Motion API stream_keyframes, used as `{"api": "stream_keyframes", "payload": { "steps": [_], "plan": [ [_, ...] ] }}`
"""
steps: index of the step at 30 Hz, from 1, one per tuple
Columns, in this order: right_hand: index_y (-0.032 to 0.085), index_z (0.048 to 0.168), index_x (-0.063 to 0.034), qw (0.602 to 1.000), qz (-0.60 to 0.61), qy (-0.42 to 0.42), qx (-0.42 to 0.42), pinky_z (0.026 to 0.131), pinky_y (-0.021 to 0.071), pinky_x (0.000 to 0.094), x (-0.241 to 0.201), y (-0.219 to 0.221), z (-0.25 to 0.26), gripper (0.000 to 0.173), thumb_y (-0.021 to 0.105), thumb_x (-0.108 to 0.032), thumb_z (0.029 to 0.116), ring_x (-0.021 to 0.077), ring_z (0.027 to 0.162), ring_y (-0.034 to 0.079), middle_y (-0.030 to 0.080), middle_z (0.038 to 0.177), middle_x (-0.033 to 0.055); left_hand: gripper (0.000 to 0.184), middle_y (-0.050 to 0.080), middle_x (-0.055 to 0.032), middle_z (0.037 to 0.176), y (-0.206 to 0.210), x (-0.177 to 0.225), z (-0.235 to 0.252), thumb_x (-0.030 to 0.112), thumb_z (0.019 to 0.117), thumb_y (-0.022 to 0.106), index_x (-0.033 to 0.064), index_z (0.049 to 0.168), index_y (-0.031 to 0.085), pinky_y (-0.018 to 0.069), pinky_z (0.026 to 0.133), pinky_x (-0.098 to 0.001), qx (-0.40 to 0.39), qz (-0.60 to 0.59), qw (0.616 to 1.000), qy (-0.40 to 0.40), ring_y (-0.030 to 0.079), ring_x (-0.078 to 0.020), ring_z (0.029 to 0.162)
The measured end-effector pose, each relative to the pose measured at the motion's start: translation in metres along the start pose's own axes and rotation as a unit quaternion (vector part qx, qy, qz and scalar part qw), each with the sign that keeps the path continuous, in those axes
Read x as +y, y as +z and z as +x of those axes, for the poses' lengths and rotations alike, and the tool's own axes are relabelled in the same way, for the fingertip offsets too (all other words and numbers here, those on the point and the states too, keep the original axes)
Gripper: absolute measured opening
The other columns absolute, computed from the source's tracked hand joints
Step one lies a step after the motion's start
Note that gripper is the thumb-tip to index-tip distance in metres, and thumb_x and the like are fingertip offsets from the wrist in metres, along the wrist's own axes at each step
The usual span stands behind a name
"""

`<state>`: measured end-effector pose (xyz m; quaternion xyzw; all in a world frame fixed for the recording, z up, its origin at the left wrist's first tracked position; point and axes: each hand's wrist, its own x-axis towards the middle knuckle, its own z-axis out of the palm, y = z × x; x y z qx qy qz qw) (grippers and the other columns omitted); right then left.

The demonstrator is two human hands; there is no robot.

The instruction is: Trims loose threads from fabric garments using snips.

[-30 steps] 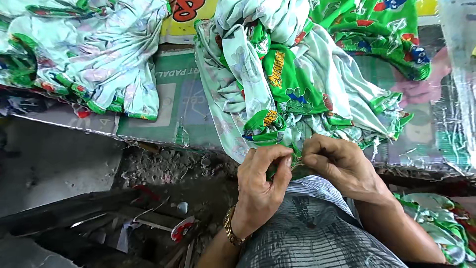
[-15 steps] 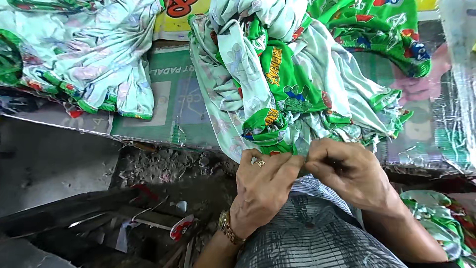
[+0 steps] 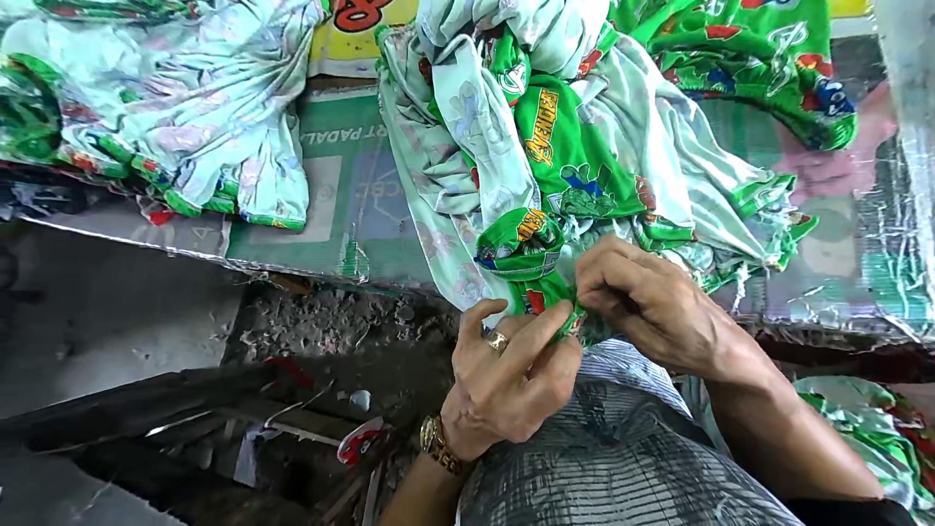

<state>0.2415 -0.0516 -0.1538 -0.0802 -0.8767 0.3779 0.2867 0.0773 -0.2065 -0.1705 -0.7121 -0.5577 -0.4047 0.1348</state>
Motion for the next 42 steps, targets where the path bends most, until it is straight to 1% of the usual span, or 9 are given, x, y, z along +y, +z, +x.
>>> {"api": "stream_keyframes", "payload": {
  "steps": [3, 6, 12, 16, 20, 24, 30, 36, 42],
  "plan": [
    [0.065, 0.095, -0.0095, 0.999, -0.038, 0.004, -0.012, 0.06, 0.0512, 0.0197, 0.0, 0.002, 0.002, 0.009, 0.059, -0.014, 0.0998, 0.0041, 0.077, 0.061, 0.063, 0.095, 0.0, 0.005, 0.067, 0.0018, 0.121, -0.006, 0.003, -0.007, 0.016, 0.1035, 0.052, 0.0186, 0.106, 0.054, 0.0324, 0.115, -0.0435, 0.017, -0.01, 1.0, -0.007, 0.06, -0.0119, 0.119],
    [0.065, 0.095, -0.0098, 0.999, -0.036, 0.009, -0.005, 0.059, 0.0495, 0.0198, -0.002, 0.003, 0.002, 0.008, 0.059, -0.013, 0.0983, 0.004, 0.075, 0.06, 0.062, 0.093, -0.0003, 0.006, 0.064, 0.0046, 0.126, -0.001, 0.002, -0.009, 0.017, 0.1051, 0.052, 0.0195, 0.108, 0.056, 0.0309, 0.119, -0.0455, 0.043, -0.053, 0.997, -0.038, 0.056, -0.0096, 0.128],
    [0.066, 0.101, -0.0055, 0.991, 0.121, 0.004, 0.053, 0.061, 0.0489, 0.0109, -0.01, -0.005, -0.005, 0.021, 0.065, -0.026, 0.1011, -0.0034, 0.072, 0.056, 0.061, 0.088, -0.0034, 0.006, 0.062, -0.0001, 0.128, 0.004, 0.004, 0.009, 0.014, 0.1046, 0.058, 0.0136, 0.109, 0.062, 0.0547, 0.105, -0.0355, 0.092, -0.138, 0.983, -0.079, 0.063, -0.0134, 0.121],
    [0.068, 0.106, -0.0048, 0.995, 0.084, 0.001, 0.05, 0.066, 0.0496, 0.0126, -0.017, 0.011, -0.009, 0.018, 0.072, -0.019, 0.0967, -0.0014, 0.077, 0.058, 0.065, 0.092, -0.0003, 0.006, 0.062, -0.0025, 0.127, 0.01, 0.009, 0.015, 0.014, 0.1037, 0.06, 0.0108, 0.107, 0.063, 0.0548, 0.105, -0.0319, 0.086, -0.139, 0.983, -0.079, 0.063, -0.0127, 0.122],
    [0.071, 0.095, -0.0028, 0.983, 0.133, 0.011, 0.128, 0.07, 0.0535, 0.0146, -0.01, 0.023, -0.01, 0.004, 0.068, -0.002, 0.0923, 0.002, 0.081, 0.061, 0.065, 0.089, 0.0014, 0.018, 0.062, -0.0029, 0.127, 0.018, 0.015, 0.017, 0.022, 0.1012, 0.066, 0.0094, 0.113, 0.061, 0.0563, 0.091, -0.0199, 0.073, -0.191, 0.971, -0.126, 0.064, -0.007, 0.112],
    [0.072, 0.095, -0.0049, 0.959, 0.236, 0.066, 0.143, 0.06, 0.0509, 0.0134, -0.007, 0.018, -0.01, 0.009, 0.069, -0.013, 0.0972, -0.0016, 0.068, 0.059, 0.067, 0.085, -0.0029, 0.019, 0.067, -0.0006, 0.119, 0.021, 0.012, 0.019, 0.017, 0.1003, 0.067, 0.0116, 0.117, 0.061, 0.0597, 0.086, -0.0223, 0.076, -0.258, 0.94, -0.211, 0.067, -0.008, 0.107],
    [0.069, 0.096, -0.0097, 0.935, 0.299, 0.104, 0.157, 0.052, 0.0497, 0.0126, -0.008, 0.012, -0.009, 0.008, 0.068, -0.016, 0.0993, -0.0013, 0.06, 0.059, 0.069, 0.08, -0.0041, 0.011, 0.067, 0.0001, 0.099, 0.018, 0.006, 0.027, 0.012, 0.1056, 0.055, 0.0064, 0.111, 0.063, 0.0558, 0.074, -0.0164, 0.089, -0.279, 0.929, -0.226, 0.064, -0.0014, 0.084],
    [0.066, 0.095, -0.0075, 0.96, 0.226, 0.077, 0.149, 0.056, 0.0492, 0.0119, -0.013, 0.011, -0.009, 0.01, 0.066, -0.016, 0.0998, -0.0028, 0.063, 0.057, 0.063, 0.078, -0.0053, 0.02, 0.069, 0.0006, 0.099, 0.008, 0.008, 0.027, 0.024, 0.0963, 0.073, 0.0096, 0.109, 0.066, 0.0534, 0.082, -0.0222, -0.014, -0.192, 0.963, -0.19, 0.064, -0.0055, 0.092],
    [0.065, 0.099, -0.0072, 0.989, 0.056, 0.01, 0.137, 0.07, 0.0507, 0.0108, -0.027, 0.002, -0.019, 0.011, 0.065, -0.018, 0.1015, -0.0019, 0.082, 0.061, 0.065, 0.091, -0.0008, 0.01, 0.073, 0.0016, 0.093, 0.004, 0.009, 0.026, 0.017, 0.1002, 0.066, 0.01, 0.096, 0.071, 0.0485, 0.087, -0.026, -0.031, -0.135, 0.977, -0.16, 0.065, -0.0059, 0.092]
  ]
}}
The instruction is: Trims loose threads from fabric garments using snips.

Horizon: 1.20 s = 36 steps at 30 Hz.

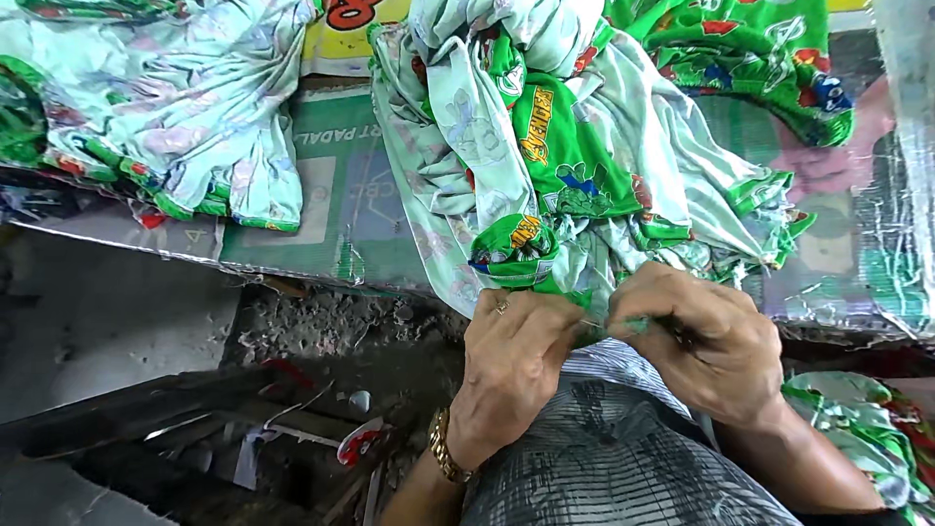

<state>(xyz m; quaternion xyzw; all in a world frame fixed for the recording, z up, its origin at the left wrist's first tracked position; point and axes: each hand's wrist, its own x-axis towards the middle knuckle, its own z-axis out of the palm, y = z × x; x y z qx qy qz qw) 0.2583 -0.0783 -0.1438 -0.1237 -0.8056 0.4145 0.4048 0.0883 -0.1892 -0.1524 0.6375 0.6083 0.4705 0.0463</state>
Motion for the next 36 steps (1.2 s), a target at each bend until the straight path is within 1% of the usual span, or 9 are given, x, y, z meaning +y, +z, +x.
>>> {"api": "stream_keyframes", "payload": {
  "steps": [3, 6, 8, 11, 16, 29, 31, 33, 36],
  "plan": [
    [0.058, 0.114, -0.012, 0.985, -0.161, 0.047, -0.038, 0.06, 0.0449, 0.0127, -0.007, -0.007, 0.0, 0.03, 0.067, -0.035, 0.096, -0.0029, 0.073, 0.056, 0.062, 0.091, -0.0035, 0.01, 0.072, 0.0022, 0.089, -0.004, -0.001, 0.004, 0.015, 0.1003, 0.065, 0.0073, 0.097, 0.07, 0.0507, 0.082, -0.0223, -0.005, -0.052, 0.998, -0.042, 0.065, -0.0026, 0.085],
    [0.056, 0.118, -0.0108, 0.975, -0.196, 0.075, -0.069, 0.059, 0.0472, 0.0173, -0.005, -0.01, 0.002, 0.033, 0.063, -0.032, 0.0938, -0.001, 0.072, 0.059, 0.064, 0.088, -0.0038, 0.015, 0.065, 0.001, 0.085, -0.01, -0.002, 0.009, 0.017, 0.1054, 0.057, 0.0057, 0.1, 0.065, 0.0513, 0.072, -0.0155, -0.023, -0.055, 0.997, -0.05, 0.06, -0.0006, 0.078],
    [0.059, 0.115, -0.0123, 0.98, -0.157, 0.082, -0.086, 0.062, 0.0481, 0.0131, -0.003, -0.012, 0.004, 0.028, 0.064, -0.031, 0.0954, -0.0045, 0.073, 0.058, 0.064, 0.088, -0.0064, 0.017, 0.062, 0.0004, 0.083, -0.012, -0.002, 0.013, 0.018, 0.107, 0.054, 0.0046, 0.1, 0.062, 0.0508, 0.067, -0.0131, -0.025, -0.063, 0.996, -0.052, 0.059, 0.001, 0.073],
    [0.063, 0.112, -0.0134, 0.985, -0.101, 0.084, -0.112, 0.067, 0.0521, 0.0108, -0.001, -0.013, 0.008, 0.023, 0.066, -0.031, 0.0967, -0.0064, 0.078, 0.061, 0.066, 0.091, -0.0084, 0.013, 0.064, 0.0005, 0.081, -0.014, -0.002, 0.018, 0.016, 0.1046, 0.059, 0.0038, 0.1, 0.062, 0.0512, 0.064, -0.0125, -0.019, -0.068, 0.996, -0.047, 0.06, 0.0016, 0.07],
    [0.068, 0.107, -0.014, 0.985, -0.043, 0.071, -0.152, 0.063, 0.0526, 0.0122, 0.01, -0.014, 0.018, 0.019, 0.068, -0.03, 0.0965, -0.006, 0.075, 0.062, 0.067, 0.088, -0.0106, 0.012, 0.064, 0.0, 0.081, -0.013, -0.003, 0.024, 0.013, 0.1015, 0.064, 0.0024, 0.097, 0.064, 0.0496, 0.063, -0.0119, -0.03, -0.072, 0.997, -0.02, 0.059, 0.0013, 0.069],
    [0.069, 0.098, -0.0053, 0.968, 0.144, 0.094, -0.184, 0.059, 0.052, 0.0123, 0.024, -0.012, 0.03, 0.008, 0.072, -0.011, 0.0931, -0.0008, 0.067, 0.061, 0.066, 0.078, -0.0044, 0.014, 0.064, 0.001, 0.078, -0.014, -0.008, 0.034, 0.014, 0.1012, 0.064, 0.003, 0.093, 0.065, 0.048, 0.06, -0.0132, -0.064, -0.11, 0.992, -0.011, 0.057, 0.0011, 0.067],
    [0.068, 0.098, -0.0057, 0.968, 0.141, 0.088, -0.189, 0.06, 0.052, 0.0124, 0.025, -0.013, 0.029, 0.008, 0.071, -0.012, 0.094, -0.0008, 0.068, 0.061, 0.066, 0.079, -0.0046, 0.015, 0.065, 0.0, 0.081, -0.015, -0.007, 0.032, 0.015, 0.1018, 0.064, 0.0027, 0.093, 0.066, 0.0499, 0.063, -0.0143, -0.059, -0.09, 0.994, -0.001, 0.059, 0.0001, 0.071],
    [0.069, 0.099, -0.0058, 0.968, 0.136, 0.065, -0.2, 0.062, 0.0526, 0.0127, 0.027, -0.019, 0.027, 0.009, 0.07, -0.015, 0.0955, -0.001, 0.072, 0.062, 0.067, 0.082, -0.0048, 0.015, 0.072, -0.0043, 0.094, -0.023, -0.005, 0.03, 0.014, 0.1023, 0.063, 0.0026, 0.094, 0.068, 0.0586, 0.077, -0.0223, -0.044, -0.064, 0.997, 0.021, 0.069, -0.0071, 0.089],
    [0.069, 0.102, -0.0044, 0.954, 0.179, 0.035, -0.237, 0.066, 0.0528, 0.0118, 0.03, -0.033, 0.021, 0.019, 0.069, -0.023, 0.0981, -0.0026, 0.077, 0.061, 0.066, 0.087, -0.0042, 0.016, 0.07, -0.003, 0.112, -0.04, -0.003, 0.022, 0.021, 0.1041, 0.061, 0.0079, 0.095, 0.066, 0.0589, 0.089, -0.0273, -0.006, -0.035, 0.999, 0.039, 0.068, -0.0115, 0.107]
  ]
}}
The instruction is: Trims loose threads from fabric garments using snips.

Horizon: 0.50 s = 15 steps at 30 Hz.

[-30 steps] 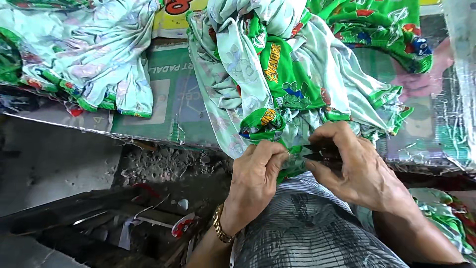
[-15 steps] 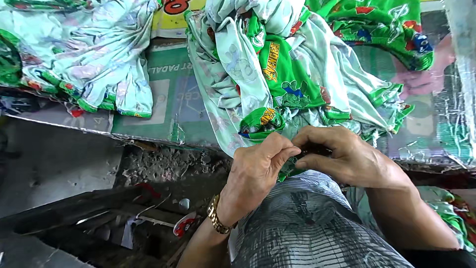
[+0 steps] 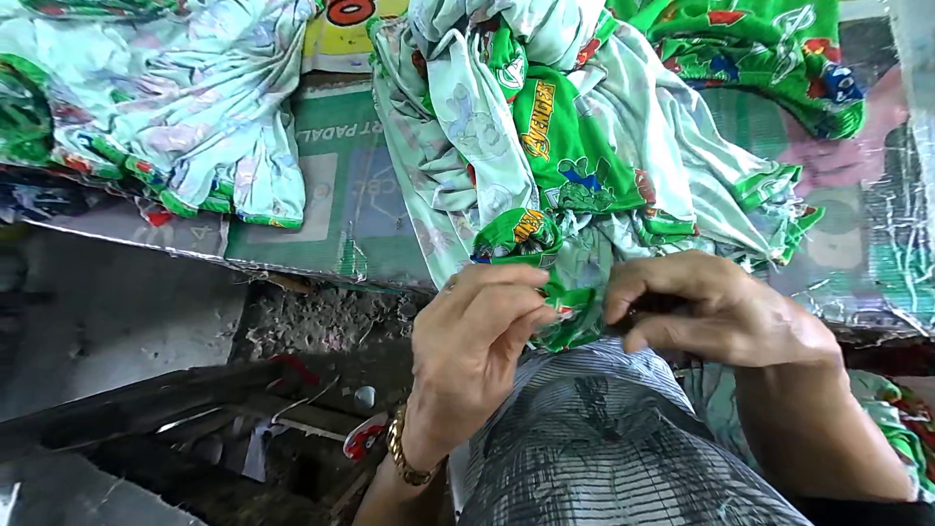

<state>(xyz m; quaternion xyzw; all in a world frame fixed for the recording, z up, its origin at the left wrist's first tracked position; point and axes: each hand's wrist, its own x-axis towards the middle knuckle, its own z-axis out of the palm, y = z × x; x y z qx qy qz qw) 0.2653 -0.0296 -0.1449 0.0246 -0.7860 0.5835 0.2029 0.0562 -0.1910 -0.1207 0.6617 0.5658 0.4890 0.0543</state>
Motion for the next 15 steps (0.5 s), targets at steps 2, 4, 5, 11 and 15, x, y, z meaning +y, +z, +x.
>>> {"api": "stream_keyframes", "payload": {
  "steps": [2, 4, 5, 11, 15],
  "plan": [
    [0.067, 0.106, -0.0031, 0.999, 0.049, -0.002, -0.02, 0.065, 0.0516, 0.0112, 0.001, -0.002, -0.006, 0.023, 0.07, -0.025, 0.0978, -0.0028, 0.077, 0.06, 0.065, 0.089, -0.0029, 0.017, 0.068, 0.0023, 0.112, -0.008, 0.004, -0.012, 0.026, 0.1057, 0.058, 0.013, 0.096, 0.063, 0.0565, 0.091, -0.025, 0.011, 0.01, 1.0, 0.009, 0.066, -0.0082, 0.109],
    [0.064, 0.111, -0.0052, 0.998, 0.06, -0.007, -0.001, 0.065, 0.0525, 0.0115, 0.0, 0.002, -0.007, 0.024, 0.07, -0.025, 0.0982, -0.0026, 0.078, 0.06, 0.064, 0.091, -0.0033, 0.017, 0.069, 0.0046, 0.108, -0.011, 0.009, -0.024, 0.028, 0.1059, 0.057, 0.0157, 0.097, 0.063, 0.055, 0.092, -0.0259, 0.016, 0.003, 1.0, 0.015, 0.066, -0.0073, 0.106],
    [0.062, 0.114, -0.0075, 0.999, 0.05, -0.01, 0.016, 0.066, 0.0527, 0.011, 0.0, 0.005, -0.005, 0.026, 0.071, -0.025, 0.0974, -0.0032, 0.078, 0.06, 0.063, 0.091, -0.0045, 0.016, 0.068, 0.0052, 0.106, -0.01, 0.011, -0.029, 0.029, 0.1056, 0.058, 0.0163, 0.097, 0.063, 0.0535, 0.092, -0.0245, 0.017, 0.002, 1.0, 0.015, 0.064, -0.0059, 0.105],
    [0.063, 0.12, -0.0028, 0.996, -0.031, -0.048, 0.073, 0.064, 0.0441, 0.0075, -0.003, 0.036, 0.021, 0.038, 0.072, -0.03, 0.0961, -0.0074, 0.073, 0.051, 0.058, 0.085, -0.0062, 0.015, 0.062, 0.0046, 0.094, 0.0, 0.014, -0.049, 0.031, 0.1038, 0.061, 0.017, 0.1, 0.066, 0.0484, 0.081, -0.0206, 0.087, 0.061, 0.994, 0.024, 0.059, -0.0036, 0.087],
    [0.057, 0.117, -0.0073, 0.983, -0.152, -0.073, 0.077, 0.066, 0.0477, 0.0121, -0.013, 0.044, 0.013, 0.035, 0.059, -0.038, 0.1026, -0.0025, 0.076, 0.056, 0.059, 0.088, -0.0022, 0.014, 0.064, 0.0018, 0.09, 0.006, 0.017, -0.059, 0.028, 0.1043, 0.06, 0.0143, 0.101, 0.063, 0.0497, 0.081, -0.0254, 0.118, 0.088, 0.988, 0.045, 0.062, -0.0079, 0.083]
  ]
}}
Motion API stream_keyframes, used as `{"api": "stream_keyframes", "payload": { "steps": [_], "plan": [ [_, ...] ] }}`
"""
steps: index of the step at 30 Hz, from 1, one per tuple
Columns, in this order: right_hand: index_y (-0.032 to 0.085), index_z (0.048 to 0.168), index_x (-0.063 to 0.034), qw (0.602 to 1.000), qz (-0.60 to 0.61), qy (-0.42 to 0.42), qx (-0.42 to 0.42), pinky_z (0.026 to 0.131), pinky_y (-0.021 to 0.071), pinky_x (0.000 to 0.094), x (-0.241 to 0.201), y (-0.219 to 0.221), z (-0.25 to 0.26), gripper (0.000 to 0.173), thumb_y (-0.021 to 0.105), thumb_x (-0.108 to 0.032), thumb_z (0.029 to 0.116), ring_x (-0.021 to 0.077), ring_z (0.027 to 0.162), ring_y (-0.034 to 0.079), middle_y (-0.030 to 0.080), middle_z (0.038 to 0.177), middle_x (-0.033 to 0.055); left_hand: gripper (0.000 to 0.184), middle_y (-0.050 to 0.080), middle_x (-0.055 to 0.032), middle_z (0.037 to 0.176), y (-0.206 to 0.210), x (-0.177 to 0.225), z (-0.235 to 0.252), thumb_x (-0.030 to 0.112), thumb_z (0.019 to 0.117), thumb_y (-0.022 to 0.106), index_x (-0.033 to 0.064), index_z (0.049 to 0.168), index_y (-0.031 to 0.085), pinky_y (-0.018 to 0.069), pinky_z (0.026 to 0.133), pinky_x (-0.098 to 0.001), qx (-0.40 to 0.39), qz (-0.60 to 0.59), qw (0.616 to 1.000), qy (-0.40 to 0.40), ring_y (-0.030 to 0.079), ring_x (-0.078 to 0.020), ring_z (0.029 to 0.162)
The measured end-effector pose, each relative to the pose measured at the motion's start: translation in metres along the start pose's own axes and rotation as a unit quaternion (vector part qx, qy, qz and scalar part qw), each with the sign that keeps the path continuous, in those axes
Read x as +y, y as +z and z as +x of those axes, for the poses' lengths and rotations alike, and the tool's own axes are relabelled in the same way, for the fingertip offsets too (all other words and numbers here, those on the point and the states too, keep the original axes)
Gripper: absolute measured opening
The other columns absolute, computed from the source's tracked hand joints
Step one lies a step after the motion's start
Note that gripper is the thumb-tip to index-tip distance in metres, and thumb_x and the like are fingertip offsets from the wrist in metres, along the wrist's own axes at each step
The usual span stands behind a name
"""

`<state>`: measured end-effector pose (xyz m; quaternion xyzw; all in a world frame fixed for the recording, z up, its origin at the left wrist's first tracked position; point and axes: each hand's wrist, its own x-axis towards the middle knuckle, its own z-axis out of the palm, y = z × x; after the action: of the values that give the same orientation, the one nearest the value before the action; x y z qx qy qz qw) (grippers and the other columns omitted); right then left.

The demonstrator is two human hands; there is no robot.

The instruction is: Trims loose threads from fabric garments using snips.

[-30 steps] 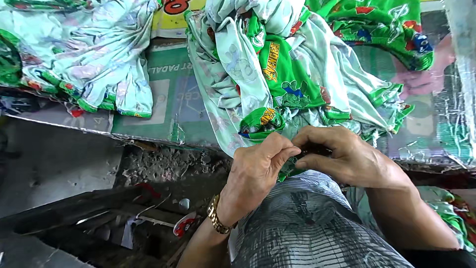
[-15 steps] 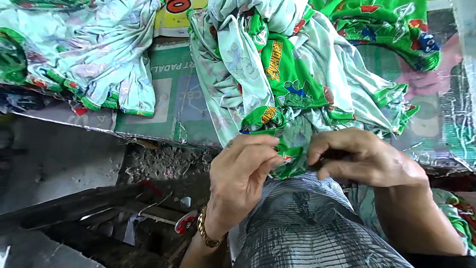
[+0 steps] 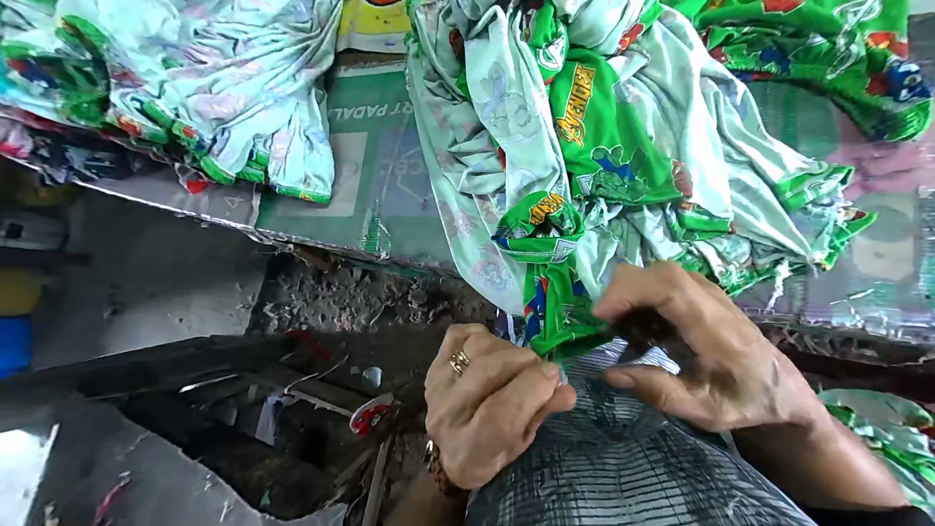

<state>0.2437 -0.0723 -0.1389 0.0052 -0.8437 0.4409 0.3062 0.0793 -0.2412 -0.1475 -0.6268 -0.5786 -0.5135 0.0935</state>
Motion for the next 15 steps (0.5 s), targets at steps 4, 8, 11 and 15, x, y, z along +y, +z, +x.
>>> {"api": "stream_keyframes", "payload": {
  "steps": [4, 8, 11, 15],
  "plan": [
    [0.065, 0.109, -0.0081, 0.992, -0.116, -0.046, 0.019, 0.069, 0.0505, 0.0246, -0.002, 0.008, -0.014, 0.018, 0.062, -0.025, 0.1029, 0.0121, 0.081, 0.064, 0.067, 0.089, 0.0058, 0.012, 0.058, 0.0006, 0.088, 0.003, 0.003, -0.004, 0.027, 0.1039, 0.061, 0.0147, 0.102, 0.062, 0.0468, 0.081, -0.0258, -0.01, 0.011, 1.0, 0.01, 0.056, -0.0094, 0.08],
    [0.063, 0.109, -0.0099, 0.977, -0.198, -0.064, 0.048, 0.063, 0.0443, 0.0313, 0.004, 0.025, -0.017, 0.01, 0.059, -0.015, 0.1024, 0.0187, 0.075, 0.061, 0.067, 0.088, 0.0079, 0.01, 0.055, 0.0002, 0.086, 0.004, 0.007, -0.004, 0.025, 0.102, 0.063, 0.0153, 0.104, 0.062, 0.0452, 0.082, -0.0276, -0.038, 0.013, 0.999, 0.026, 0.053, -0.0108, 0.077],
    [0.063, 0.11, -0.0092, 0.973, -0.203, -0.082, 0.076, 0.062, 0.0418, 0.0309, 0.008, 0.032, -0.015, 0.01, 0.058, -0.011, 0.1013, 0.0182, 0.072, 0.058, 0.067, 0.087, 0.008, 0.012, 0.053, -0.0001, 0.083, 0.006, 0.008, -0.004, 0.026, 0.1002, 0.066, 0.0148, 0.105, 0.065, 0.0439, 0.08, -0.0293, -0.053, 0.016, 0.998, 0.043, 0.05, -0.0124, 0.074],
    [0.064, 0.107, -0.0084, 0.973, -0.187, -0.095, 0.092, 0.063, 0.0426, 0.0304, 0.012, 0.034, -0.014, 0.009, 0.058, -0.01, 0.1016, 0.0176, 0.072, 0.059, 0.068, 0.087, 0.008, 0.014, 0.053, -0.0001, 0.082, 0.01, 0.009, -0.005, 0.026, 0.0986, 0.068, 0.0149, 0.107, 0.066, 0.0424, 0.079, -0.0305, -0.06, 0.021, 0.997, 0.051, 0.049, -0.0129, 0.072]
  ]
}}
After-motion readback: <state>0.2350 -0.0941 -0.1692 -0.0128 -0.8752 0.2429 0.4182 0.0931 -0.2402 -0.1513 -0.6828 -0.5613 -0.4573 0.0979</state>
